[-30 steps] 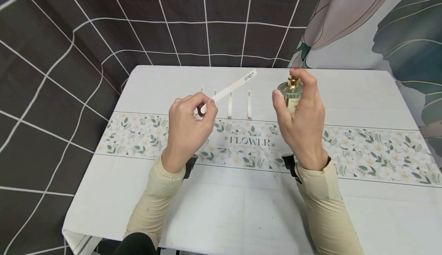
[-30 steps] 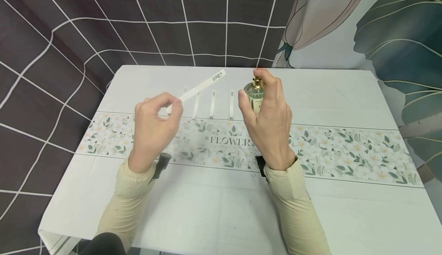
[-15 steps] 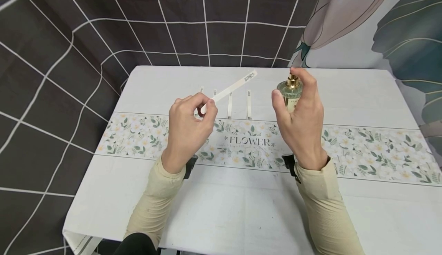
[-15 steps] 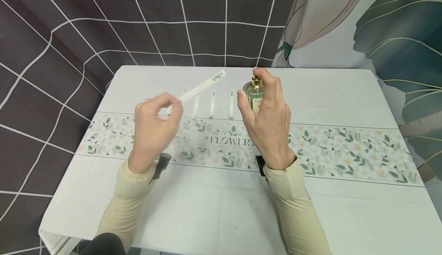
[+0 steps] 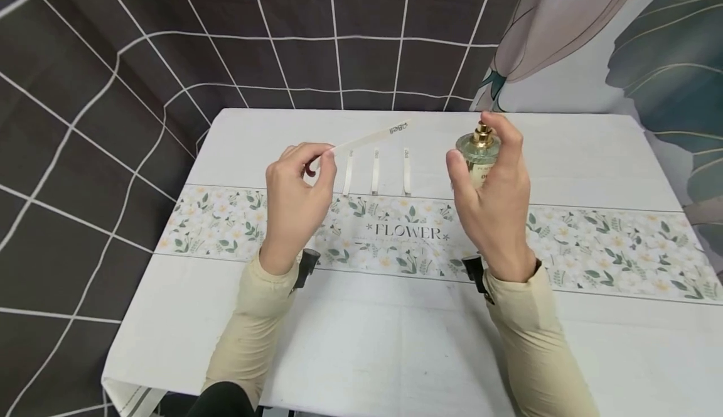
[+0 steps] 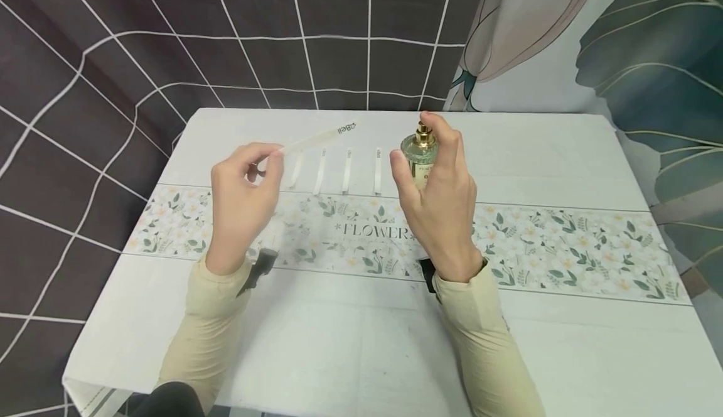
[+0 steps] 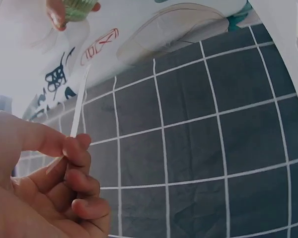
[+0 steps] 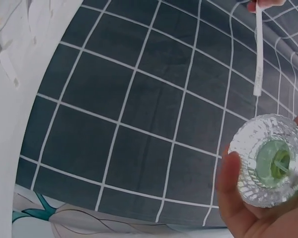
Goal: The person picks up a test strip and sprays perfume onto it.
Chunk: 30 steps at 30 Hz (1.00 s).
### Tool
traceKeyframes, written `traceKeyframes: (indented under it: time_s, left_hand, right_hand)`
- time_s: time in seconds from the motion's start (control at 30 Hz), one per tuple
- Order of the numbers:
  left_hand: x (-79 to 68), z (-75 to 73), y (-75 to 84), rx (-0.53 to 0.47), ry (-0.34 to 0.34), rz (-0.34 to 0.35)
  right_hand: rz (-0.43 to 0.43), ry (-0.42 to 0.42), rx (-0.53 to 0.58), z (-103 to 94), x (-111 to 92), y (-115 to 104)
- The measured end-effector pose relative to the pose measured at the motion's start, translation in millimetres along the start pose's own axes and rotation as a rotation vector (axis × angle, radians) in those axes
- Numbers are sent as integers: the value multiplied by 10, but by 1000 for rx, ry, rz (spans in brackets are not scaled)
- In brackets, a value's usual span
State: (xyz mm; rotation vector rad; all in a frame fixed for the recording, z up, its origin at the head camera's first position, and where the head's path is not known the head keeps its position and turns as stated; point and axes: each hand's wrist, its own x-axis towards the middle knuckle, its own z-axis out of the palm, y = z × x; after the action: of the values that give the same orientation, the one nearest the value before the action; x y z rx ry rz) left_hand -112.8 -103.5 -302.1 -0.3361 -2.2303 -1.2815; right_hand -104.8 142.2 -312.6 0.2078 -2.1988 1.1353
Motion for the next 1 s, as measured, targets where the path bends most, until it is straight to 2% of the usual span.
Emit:
traceKeyframes:
  time_s: [0.17,0.37,0.63,0.83,1.0]
  left_hand:
    - [46,-3,-76,-79,8,-84]
    - [114,-3,-197,-200,27,-128]
    - [226,-139,-460,-417,-43,-401]
    - [351,-256,-707,-491,-43,-565]
    - [400,-294,-898,-567,-46,-662]
  right_hand:
    - [1,-47,34,-42,-27,22]
    - [14,-36,49,-142,-3,36]
    - [16,-49,13,-326,20,156]
    - [5,-85,-16,-421,14,283]
    - [5,-117,-38,-461,16,391]
